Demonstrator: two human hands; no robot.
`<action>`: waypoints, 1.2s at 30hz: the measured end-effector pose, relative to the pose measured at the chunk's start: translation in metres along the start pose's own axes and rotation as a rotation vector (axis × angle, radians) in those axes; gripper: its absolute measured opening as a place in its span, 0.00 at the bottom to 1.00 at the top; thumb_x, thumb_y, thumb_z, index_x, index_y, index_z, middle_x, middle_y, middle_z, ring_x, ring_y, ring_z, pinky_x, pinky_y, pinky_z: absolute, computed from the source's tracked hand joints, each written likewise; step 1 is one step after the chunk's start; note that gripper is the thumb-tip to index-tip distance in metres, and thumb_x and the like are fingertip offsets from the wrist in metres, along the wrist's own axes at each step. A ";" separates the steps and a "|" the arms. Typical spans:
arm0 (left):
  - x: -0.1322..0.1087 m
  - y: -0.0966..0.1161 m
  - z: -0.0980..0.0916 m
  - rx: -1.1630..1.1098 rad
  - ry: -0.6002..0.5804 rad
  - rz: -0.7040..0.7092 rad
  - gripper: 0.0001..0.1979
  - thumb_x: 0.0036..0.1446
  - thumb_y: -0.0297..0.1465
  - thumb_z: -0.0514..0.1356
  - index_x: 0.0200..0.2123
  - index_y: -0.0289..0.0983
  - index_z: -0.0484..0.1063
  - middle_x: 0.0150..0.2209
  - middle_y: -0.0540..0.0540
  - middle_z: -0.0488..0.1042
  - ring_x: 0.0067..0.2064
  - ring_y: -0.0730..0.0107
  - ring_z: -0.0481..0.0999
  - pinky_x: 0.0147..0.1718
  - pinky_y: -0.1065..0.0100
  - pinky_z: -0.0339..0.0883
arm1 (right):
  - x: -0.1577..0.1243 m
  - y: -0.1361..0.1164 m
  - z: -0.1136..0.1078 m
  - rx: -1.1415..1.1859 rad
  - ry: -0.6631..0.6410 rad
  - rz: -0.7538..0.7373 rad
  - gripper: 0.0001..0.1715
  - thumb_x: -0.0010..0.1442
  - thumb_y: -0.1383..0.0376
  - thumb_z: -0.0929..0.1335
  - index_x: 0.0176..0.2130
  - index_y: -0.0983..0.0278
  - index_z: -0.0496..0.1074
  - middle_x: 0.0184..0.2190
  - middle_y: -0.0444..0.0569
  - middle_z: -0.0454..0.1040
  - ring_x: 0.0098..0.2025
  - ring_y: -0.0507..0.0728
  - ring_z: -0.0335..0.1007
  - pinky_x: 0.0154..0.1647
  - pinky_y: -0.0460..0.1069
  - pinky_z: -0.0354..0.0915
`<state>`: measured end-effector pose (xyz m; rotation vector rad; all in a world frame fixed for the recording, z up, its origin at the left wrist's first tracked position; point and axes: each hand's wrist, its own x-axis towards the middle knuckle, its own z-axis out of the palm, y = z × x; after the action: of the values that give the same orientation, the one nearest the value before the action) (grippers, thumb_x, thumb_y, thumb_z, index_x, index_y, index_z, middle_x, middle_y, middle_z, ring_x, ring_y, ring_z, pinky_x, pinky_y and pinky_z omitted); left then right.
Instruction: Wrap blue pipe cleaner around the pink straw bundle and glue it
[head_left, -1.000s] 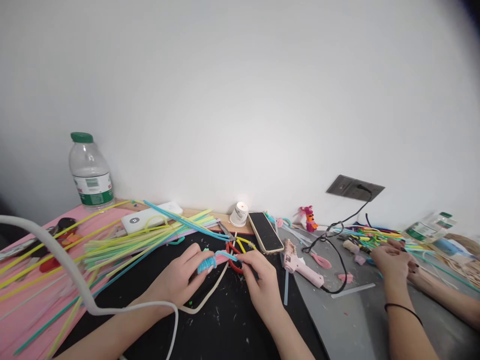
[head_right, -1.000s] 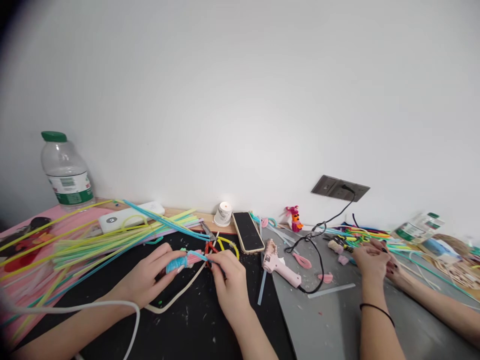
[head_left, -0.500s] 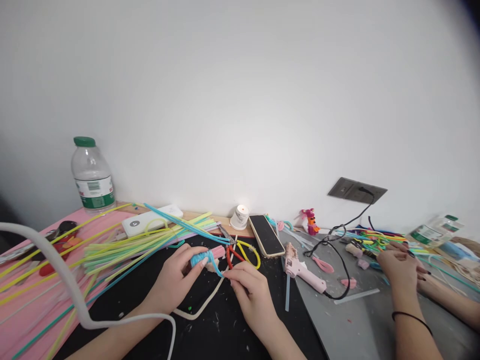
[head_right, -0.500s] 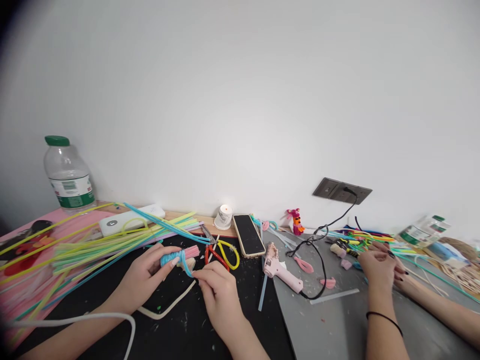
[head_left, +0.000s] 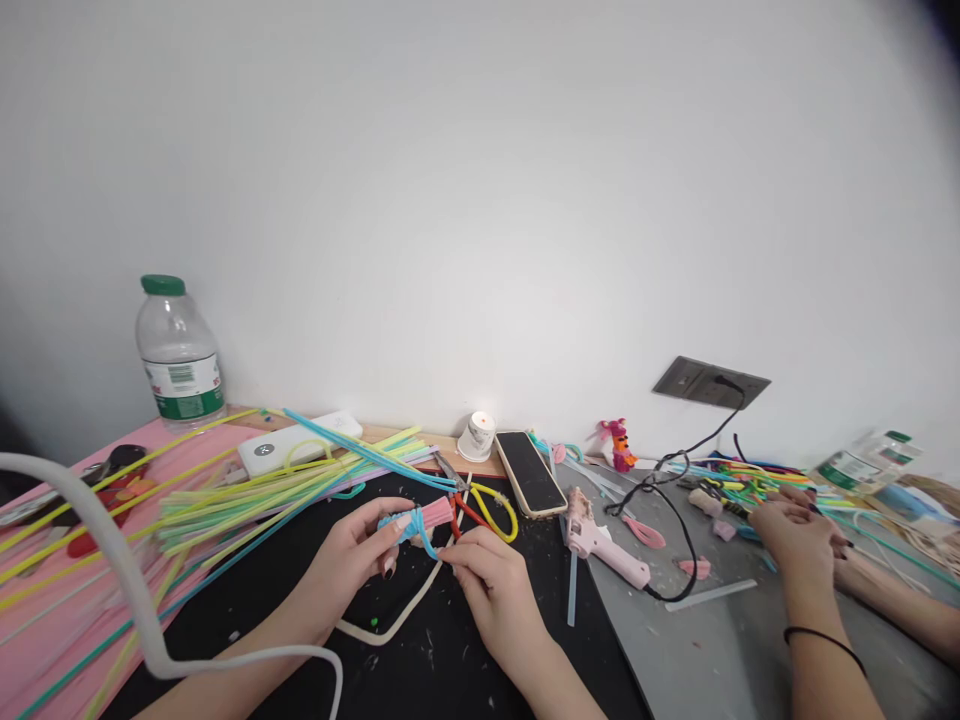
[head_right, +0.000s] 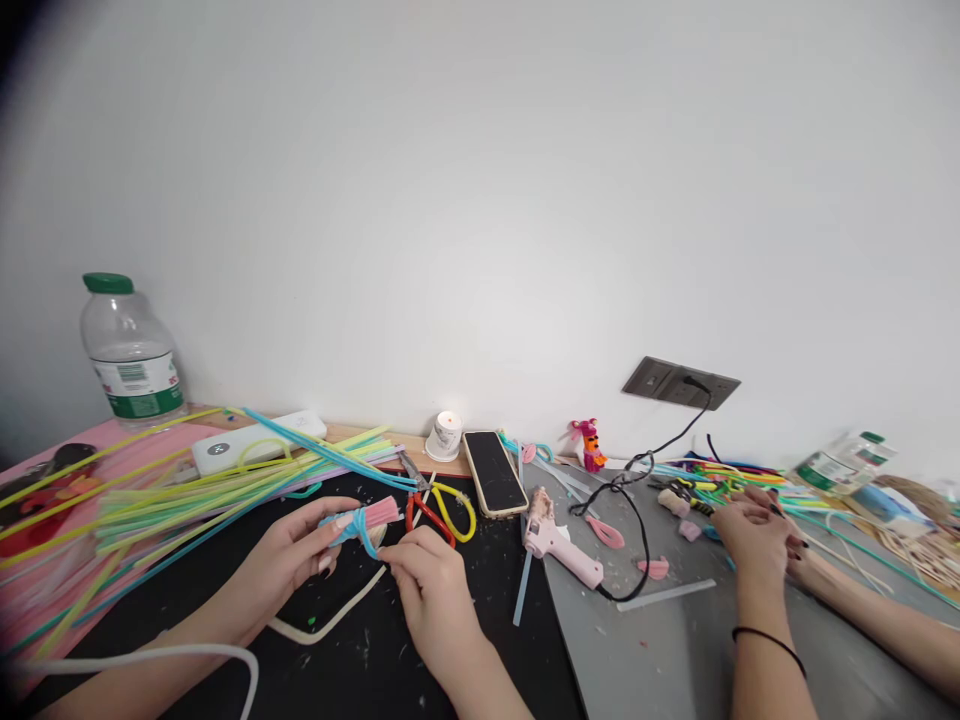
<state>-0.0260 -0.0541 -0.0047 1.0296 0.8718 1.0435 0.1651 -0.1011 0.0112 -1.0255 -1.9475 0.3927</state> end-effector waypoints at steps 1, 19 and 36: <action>-0.001 0.001 0.001 -0.052 -0.004 -0.011 0.20 0.50 0.42 0.66 0.42 0.35 0.71 0.25 0.55 0.68 0.22 0.78 0.61 0.23 0.72 0.56 | 0.000 0.001 0.000 -0.002 0.001 0.004 0.16 0.61 0.76 0.62 0.40 0.66 0.78 0.33 0.53 0.74 0.34 0.53 0.73 0.36 0.43 0.67; -0.006 0.008 0.003 -0.294 -0.154 -0.212 0.20 0.51 0.37 0.67 0.45 0.36 0.69 0.27 0.52 0.70 0.20 0.84 0.58 0.21 0.76 0.54 | 0.004 0.000 -0.002 0.136 0.063 0.200 0.15 0.55 0.76 0.66 0.34 0.62 0.80 0.29 0.48 0.76 0.31 0.54 0.72 0.34 0.46 0.66; -0.007 0.009 0.003 -0.321 -0.233 -0.345 0.14 0.52 0.40 0.66 0.32 0.36 0.70 0.26 0.50 0.72 0.20 0.83 0.56 0.22 0.78 0.52 | 0.001 0.005 0.000 0.254 0.079 0.362 0.08 0.54 0.71 0.67 0.30 0.65 0.78 0.25 0.47 0.72 0.27 0.53 0.65 0.28 0.46 0.59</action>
<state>-0.0274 -0.0603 0.0050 0.6829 0.6372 0.7242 0.1674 -0.0976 0.0090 -1.2047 -1.5910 0.7677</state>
